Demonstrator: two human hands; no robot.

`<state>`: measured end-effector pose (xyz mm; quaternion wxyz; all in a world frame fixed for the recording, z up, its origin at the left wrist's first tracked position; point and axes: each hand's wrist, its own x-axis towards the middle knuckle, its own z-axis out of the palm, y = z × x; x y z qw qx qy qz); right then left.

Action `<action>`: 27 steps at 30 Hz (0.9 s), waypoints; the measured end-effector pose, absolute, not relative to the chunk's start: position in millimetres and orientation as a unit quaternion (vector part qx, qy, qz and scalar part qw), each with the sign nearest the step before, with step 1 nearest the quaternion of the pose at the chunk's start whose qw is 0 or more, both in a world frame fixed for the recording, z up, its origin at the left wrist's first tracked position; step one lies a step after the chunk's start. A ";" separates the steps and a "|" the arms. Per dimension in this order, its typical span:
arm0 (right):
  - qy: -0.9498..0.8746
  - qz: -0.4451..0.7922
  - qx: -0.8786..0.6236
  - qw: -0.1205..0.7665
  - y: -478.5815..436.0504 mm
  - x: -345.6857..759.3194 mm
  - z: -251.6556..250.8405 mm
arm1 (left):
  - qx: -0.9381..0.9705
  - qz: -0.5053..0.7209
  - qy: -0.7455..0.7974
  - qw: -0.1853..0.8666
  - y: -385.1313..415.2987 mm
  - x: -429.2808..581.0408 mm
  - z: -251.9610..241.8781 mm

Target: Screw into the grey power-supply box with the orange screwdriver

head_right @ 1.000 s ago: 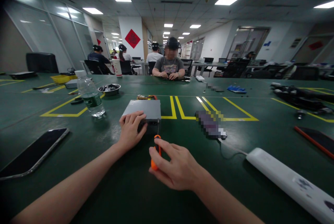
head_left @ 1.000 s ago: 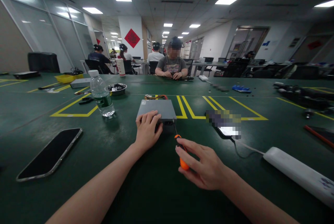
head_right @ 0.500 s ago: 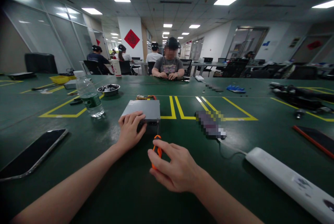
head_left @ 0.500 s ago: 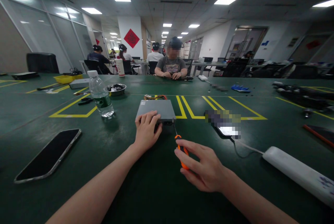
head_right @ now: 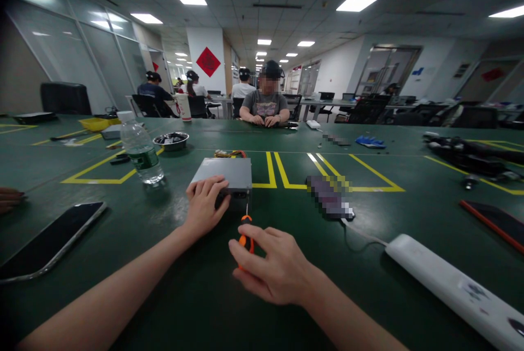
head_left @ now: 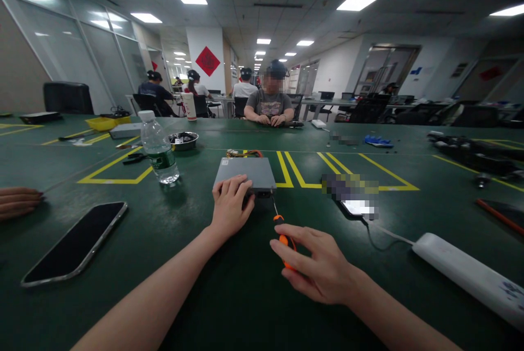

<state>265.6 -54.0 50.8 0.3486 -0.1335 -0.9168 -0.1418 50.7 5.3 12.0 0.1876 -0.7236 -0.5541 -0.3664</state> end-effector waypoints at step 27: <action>-0.921 -0.096 -0.131 0.354 -53.6 264.3 47.9 | -0.727 -0.365 -0.551 0.185 5.3 49.4 12.6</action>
